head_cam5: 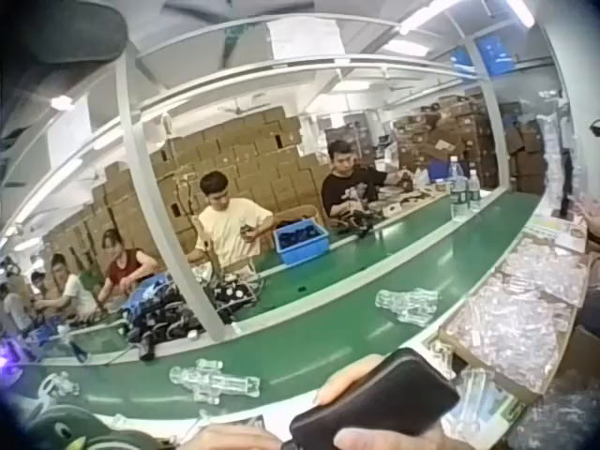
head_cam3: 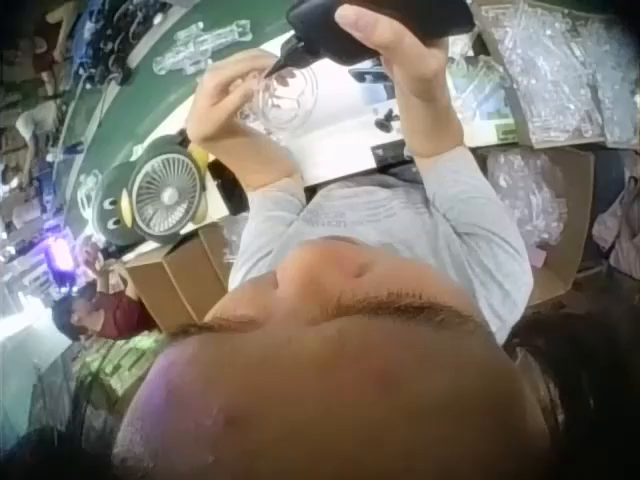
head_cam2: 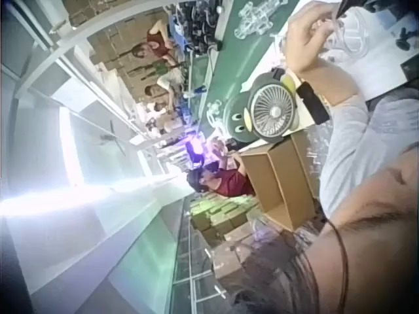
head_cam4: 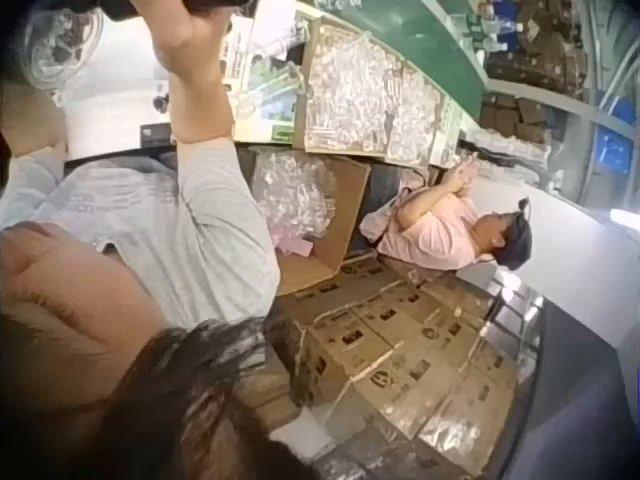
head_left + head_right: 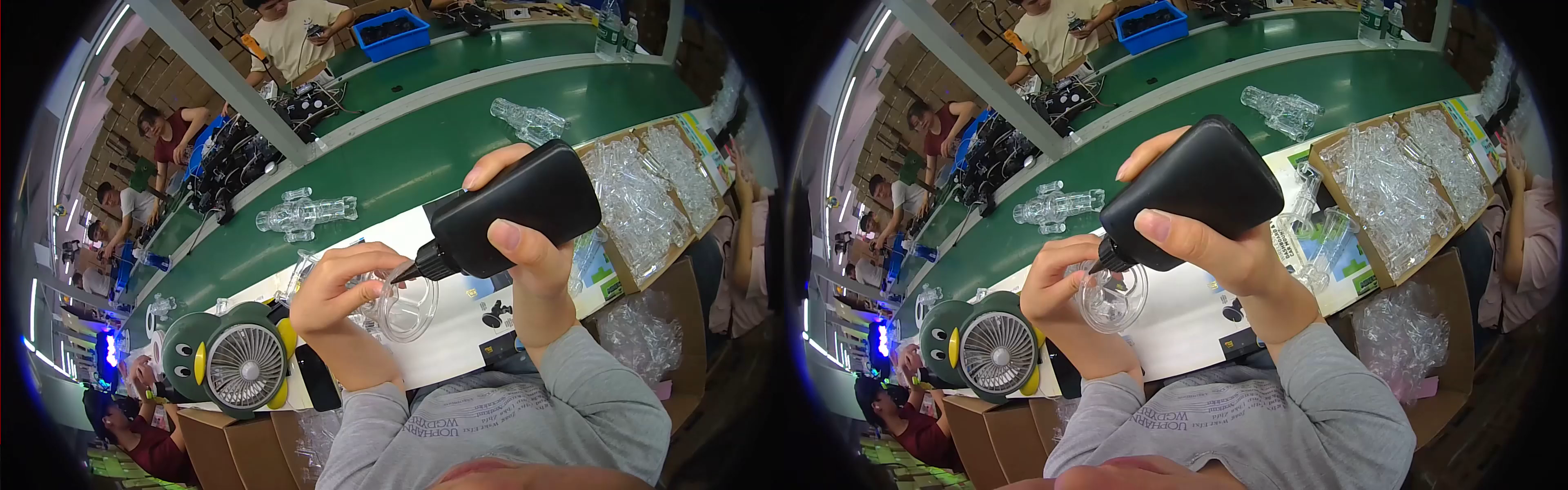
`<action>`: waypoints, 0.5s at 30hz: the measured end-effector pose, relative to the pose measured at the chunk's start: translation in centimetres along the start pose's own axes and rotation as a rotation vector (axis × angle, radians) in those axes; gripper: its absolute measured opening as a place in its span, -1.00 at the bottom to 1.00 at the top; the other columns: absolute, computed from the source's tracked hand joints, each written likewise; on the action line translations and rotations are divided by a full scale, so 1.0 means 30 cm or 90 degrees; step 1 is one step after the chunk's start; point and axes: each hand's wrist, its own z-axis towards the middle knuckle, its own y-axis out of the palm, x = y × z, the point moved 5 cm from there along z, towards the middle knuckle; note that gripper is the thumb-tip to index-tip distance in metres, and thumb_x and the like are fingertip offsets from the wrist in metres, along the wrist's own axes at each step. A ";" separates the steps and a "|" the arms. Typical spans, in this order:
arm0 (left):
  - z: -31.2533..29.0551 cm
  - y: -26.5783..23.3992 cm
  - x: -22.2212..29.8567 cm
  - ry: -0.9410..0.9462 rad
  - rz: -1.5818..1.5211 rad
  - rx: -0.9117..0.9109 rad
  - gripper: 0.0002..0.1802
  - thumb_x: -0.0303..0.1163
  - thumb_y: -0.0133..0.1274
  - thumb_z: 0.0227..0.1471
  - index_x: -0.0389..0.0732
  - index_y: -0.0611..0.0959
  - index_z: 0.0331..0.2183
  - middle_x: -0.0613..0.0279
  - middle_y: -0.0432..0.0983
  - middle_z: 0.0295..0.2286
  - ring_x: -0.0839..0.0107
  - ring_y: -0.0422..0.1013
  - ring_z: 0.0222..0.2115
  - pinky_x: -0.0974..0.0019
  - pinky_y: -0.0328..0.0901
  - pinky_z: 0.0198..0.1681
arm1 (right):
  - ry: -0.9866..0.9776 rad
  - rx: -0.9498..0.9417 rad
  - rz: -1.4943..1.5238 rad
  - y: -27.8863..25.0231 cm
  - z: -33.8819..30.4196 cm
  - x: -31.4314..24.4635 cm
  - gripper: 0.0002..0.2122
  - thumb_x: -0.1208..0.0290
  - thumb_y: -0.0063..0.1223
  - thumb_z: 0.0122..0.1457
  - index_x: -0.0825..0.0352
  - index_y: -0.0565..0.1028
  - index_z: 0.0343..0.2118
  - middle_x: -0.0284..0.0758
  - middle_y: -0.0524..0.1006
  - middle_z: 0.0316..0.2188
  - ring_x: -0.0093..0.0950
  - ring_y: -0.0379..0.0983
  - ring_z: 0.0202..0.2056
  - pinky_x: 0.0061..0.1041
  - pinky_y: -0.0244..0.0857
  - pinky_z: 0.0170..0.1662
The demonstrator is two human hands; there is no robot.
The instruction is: Apply adhesive to plastic components and join them together on a factory assembly line.
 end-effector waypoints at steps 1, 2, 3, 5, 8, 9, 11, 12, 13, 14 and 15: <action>0.002 0.001 -0.002 -0.002 0.000 0.003 -0.59 -0.24 -0.01 0.02 -0.44 0.52 -0.24 0.01 0.48 -0.36 0.20 0.40 -0.34 0.30 0.27 -0.26 | -0.002 -0.004 -0.004 -0.001 0.000 -0.002 -0.70 0.48 0.15 -0.11 0.39 0.39 -0.26 -0.28 0.46 -0.30 -0.57 0.40 -0.32 -0.60 0.29 -0.21; 0.005 0.003 -0.003 -0.004 0.001 0.006 -0.58 -0.23 -0.01 0.02 -0.45 0.52 -0.25 0.01 0.48 -0.37 0.21 0.39 -0.35 0.30 0.27 -0.26 | -0.004 -0.008 -0.008 -0.002 -0.001 -0.004 -0.70 0.48 0.14 -0.11 0.39 0.39 -0.27 -0.28 0.46 -0.30 -0.58 0.40 -0.32 -0.60 0.29 -0.21; 0.002 0.002 -0.001 -0.005 0.002 0.007 -0.58 -0.23 -0.01 0.02 -0.45 0.52 -0.25 0.01 0.48 -0.37 0.21 0.39 -0.35 0.30 0.27 -0.26 | -0.005 -0.009 -0.006 0.001 -0.001 -0.003 -0.70 0.48 0.14 -0.11 0.39 0.39 -0.27 -0.28 0.46 -0.30 -0.58 0.40 -0.32 -0.60 0.29 -0.21; -0.001 -0.002 0.006 -0.003 0.007 0.022 -0.57 -0.21 -0.02 0.03 -0.45 0.52 -0.26 0.01 0.48 -0.37 0.21 0.39 -0.35 0.30 0.27 -0.27 | -0.003 -0.013 -0.011 0.007 0.000 0.001 -0.70 0.49 0.14 -0.11 0.39 0.39 -0.27 -0.28 0.46 -0.30 -0.58 0.40 -0.32 -0.60 0.29 -0.21; 0.000 -0.004 0.012 -0.020 0.005 0.028 -0.57 -0.20 -0.03 0.03 -0.44 0.52 -0.26 0.01 0.48 -0.36 0.21 0.40 -0.35 0.30 0.27 -0.26 | 0.002 -0.016 -0.023 0.010 -0.002 0.000 -0.70 0.48 0.15 -0.11 0.39 0.39 -0.27 -0.28 0.46 -0.30 -0.58 0.40 -0.32 -0.60 0.30 -0.21; 0.000 -0.004 0.014 -0.021 0.005 0.028 -0.57 -0.20 -0.03 0.03 -0.44 0.52 -0.26 0.01 0.48 -0.36 0.21 0.40 -0.35 0.30 0.27 -0.26 | 0.003 -0.016 -0.023 0.010 -0.002 0.000 -0.70 0.48 0.15 -0.11 0.39 0.39 -0.27 -0.28 0.46 -0.30 -0.58 0.40 -0.32 -0.60 0.30 -0.21; 0.002 -0.003 0.012 -0.034 0.016 0.024 -0.56 -0.19 -0.03 0.03 -0.44 0.53 -0.27 0.02 0.48 -0.37 0.22 0.40 -0.36 0.30 0.28 -0.27 | 0.003 -0.015 0.001 0.012 -0.003 0.000 -0.70 0.49 0.15 -0.11 0.39 0.39 -0.27 -0.28 0.46 -0.30 -0.58 0.40 -0.31 -0.60 0.29 -0.20; 0.005 -0.004 0.010 -0.034 0.016 0.024 -0.56 -0.19 -0.03 0.03 -0.44 0.53 -0.27 0.02 0.48 -0.37 0.22 0.40 -0.36 0.30 0.28 -0.27 | 0.003 -0.015 0.001 0.011 -0.002 0.004 -0.70 0.49 0.15 -0.11 0.39 0.39 -0.27 -0.28 0.46 -0.30 -0.58 0.40 -0.31 -0.60 0.29 -0.20; 0.009 -0.005 0.009 -0.023 0.024 0.019 -0.57 -0.20 -0.03 0.03 -0.43 0.53 -0.27 0.03 0.48 -0.37 0.23 0.40 -0.36 0.31 0.28 -0.28 | -0.013 0.003 0.020 0.004 0.001 0.007 -0.70 0.50 0.14 -0.11 0.38 0.39 -0.26 -0.29 0.45 -0.30 -0.59 0.40 -0.32 -0.61 0.30 -0.22; 0.012 -0.005 0.007 -0.013 0.032 0.014 -0.58 -0.21 -0.03 0.03 -0.43 0.53 -0.27 0.03 0.48 -0.38 0.24 0.41 -0.36 0.32 0.29 -0.28 | -0.028 0.022 0.038 -0.002 0.005 0.008 -0.69 0.50 0.14 -0.10 0.38 0.39 -0.25 -0.30 0.45 -0.31 -0.60 0.41 -0.34 -0.63 0.31 -0.24; 0.006 -0.010 0.003 -0.013 0.031 0.014 -0.58 -0.21 -0.03 0.03 -0.43 0.53 -0.27 0.03 0.48 -0.38 0.24 0.41 -0.36 0.32 0.29 -0.28 | -0.028 0.022 0.038 0.001 0.009 0.011 -0.69 0.50 0.14 -0.10 0.38 0.39 -0.25 -0.30 0.45 -0.31 -0.60 0.41 -0.34 -0.63 0.31 -0.24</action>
